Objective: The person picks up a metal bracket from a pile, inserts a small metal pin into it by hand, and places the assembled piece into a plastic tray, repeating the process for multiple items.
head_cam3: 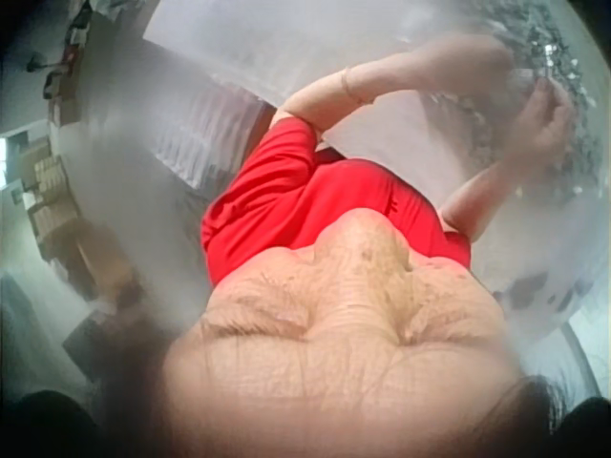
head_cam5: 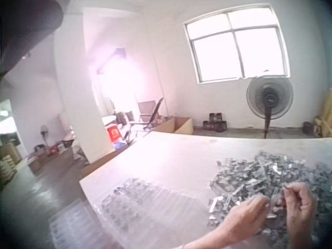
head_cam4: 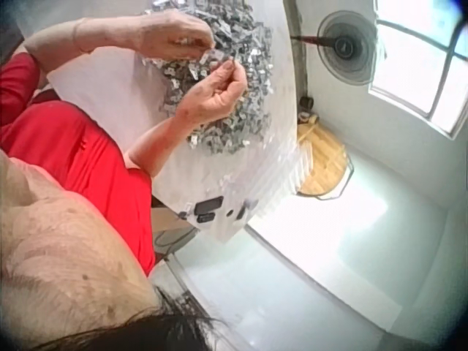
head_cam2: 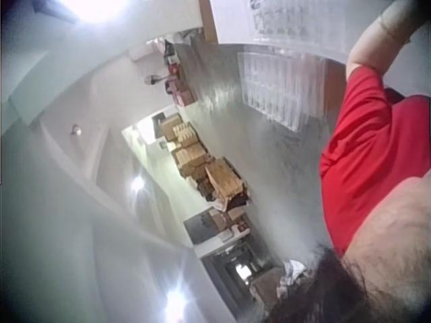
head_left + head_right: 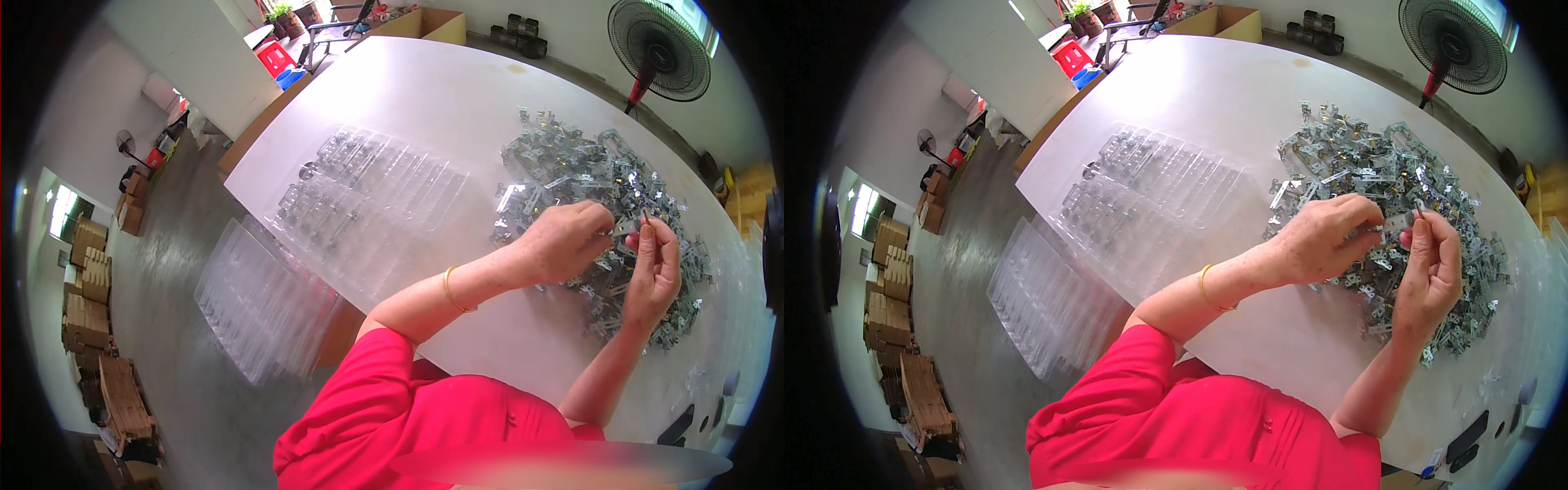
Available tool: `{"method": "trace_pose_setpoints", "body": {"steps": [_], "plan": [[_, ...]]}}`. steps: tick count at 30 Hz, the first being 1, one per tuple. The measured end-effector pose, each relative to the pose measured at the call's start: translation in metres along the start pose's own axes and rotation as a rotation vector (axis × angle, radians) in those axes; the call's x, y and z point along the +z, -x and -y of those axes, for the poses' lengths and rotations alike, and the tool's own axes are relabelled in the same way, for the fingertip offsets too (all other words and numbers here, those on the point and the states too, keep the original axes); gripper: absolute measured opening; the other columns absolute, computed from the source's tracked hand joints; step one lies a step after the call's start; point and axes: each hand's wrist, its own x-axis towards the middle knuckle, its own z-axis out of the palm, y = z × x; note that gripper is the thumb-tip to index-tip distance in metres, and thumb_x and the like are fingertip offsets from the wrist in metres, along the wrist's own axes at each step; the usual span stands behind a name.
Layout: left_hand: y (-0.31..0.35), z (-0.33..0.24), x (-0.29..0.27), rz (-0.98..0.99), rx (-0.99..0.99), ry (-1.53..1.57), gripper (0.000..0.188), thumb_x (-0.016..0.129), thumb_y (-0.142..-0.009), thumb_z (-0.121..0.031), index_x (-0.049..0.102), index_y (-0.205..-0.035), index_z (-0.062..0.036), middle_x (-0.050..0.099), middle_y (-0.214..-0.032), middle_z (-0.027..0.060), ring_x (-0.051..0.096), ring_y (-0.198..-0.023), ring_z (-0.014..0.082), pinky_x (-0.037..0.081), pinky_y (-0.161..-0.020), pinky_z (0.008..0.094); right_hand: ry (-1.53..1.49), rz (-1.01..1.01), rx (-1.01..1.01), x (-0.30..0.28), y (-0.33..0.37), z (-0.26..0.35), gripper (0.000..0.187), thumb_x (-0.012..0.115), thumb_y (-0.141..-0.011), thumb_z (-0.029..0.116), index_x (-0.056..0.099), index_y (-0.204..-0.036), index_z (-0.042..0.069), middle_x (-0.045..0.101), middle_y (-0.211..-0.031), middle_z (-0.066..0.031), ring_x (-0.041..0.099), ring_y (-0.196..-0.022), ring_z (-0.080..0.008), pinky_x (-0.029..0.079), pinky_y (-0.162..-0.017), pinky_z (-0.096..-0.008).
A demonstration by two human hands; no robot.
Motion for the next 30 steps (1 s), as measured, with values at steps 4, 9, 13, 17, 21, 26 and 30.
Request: {"method": "trace_pose_setpoints", "body": {"steps": [4,9,13,17,21,26,30], "plan": [[0.004,0.010,-0.029,-0.103,-0.126,-0.162,0.016,0.070,-0.089,-0.007,0.066,-0.102,-0.0011,0.068,-0.092,0.0158,0.069,-0.084,0.0306,0.055,-0.073,0.0375,-0.038,0.020,-0.065,0.003,0.008,0.009,0.012,0.061,-0.101,0.005,0.066,-0.111,0.002,0.066,-0.108,-0.0032,0.063,-0.090,-0.0097,0.053,-0.076,-0.0230],[0.024,0.056,-0.112,-0.252,-0.374,-0.424,0.018,0.071,-0.089,-0.010,0.073,-0.105,-0.0015,0.074,-0.095,0.0152,0.073,-0.088,0.0196,0.056,-0.079,0.0309,-0.048,0.300,0.027,0.023,0.026,0.035,0.010,0.067,-0.096,0.004,0.069,-0.106,0.004,0.071,-0.096,-0.0052,0.065,-0.083,-0.0108,0.052,-0.073,-0.0260],[0.058,0.093,-0.190,-0.324,-0.492,-0.812,0.018,0.073,-0.086,-0.016,0.076,-0.097,-0.0026,0.069,-0.082,0.0129,0.066,-0.073,0.0203,0.052,-0.071,0.0332,-0.098,0.465,-0.051,0.039,0.037,0.042,0.010,0.070,-0.093,0.004,0.069,-0.103,0.004,0.071,-0.090,-0.0111,0.070,-0.076,-0.0205,0.054,-0.067,-0.0302],[0.089,0.120,-0.244,-0.269,-0.705,-0.953,0.020,0.068,-0.084,-0.019,0.075,-0.091,-0.0017,0.071,-0.087,0.0219,0.070,-0.084,0.0368,0.055,-0.079,0.0435,-0.100,0.523,-0.122,0.037,0.037,0.052,0.010,0.071,-0.091,0.003,0.068,-0.100,0.004,0.071,-0.090,-0.0129,0.070,-0.074,-0.0282,0.055,-0.064,-0.0332],[0.109,0.146,-0.265,-0.153,-0.797,-1.084,0.022,0.068,-0.080,-0.021,0.075,-0.085,-0.0007,0.072,-0.085,0.0235,0.071,-0.084,0.0380,0.056,-0.079,0.0443,-0.083,0.507,-0.165,0.035,0.039,0.053,0.011,0.072,-0.090,0.003,0.068,-0.100,0.005,0.071,-0.089,-0.0121,0.070,-0.072,-0.0280,0.054,-0.063,-0.0335],[0.113,0.147,-0.261,-0.102,-0.836,-1.097,0.021,0.068,-0.081,-0.020,0.075,-0.083,-0.0004,0.072,-0.087,0.0233,0.071,-0.088,0.0384,0.056,-0.081,0.0450,-0.070,0.504,-0.175,0.035,0.038,0.052,0.011,0.072,-0.090,0.003,0.068,-0.100,0.004,0.071,-0.088,-0.0120,0.070,-0.072,-0.0276,0.054,-0.062,-0.0334],[0.104,0.139,-0.253,-0.037,-0.862,-1.108,0.022,0.070,-0.081,-0.022,0.076,-0.085,-0.0007,0.072,-0.090,0.0235,0.071,-0.089,0.0387,0.056,-0.082,0.0452,-0.069,0.495,-0.101,0.029,0.037,0.055,0.011,0.071,-0.090,0.003,0.068,-0.101,0.004,0.071,-0.088,-0.0123,0.070,-0.071,-0.0260,0.054,-0.063,-0.0313]]}}
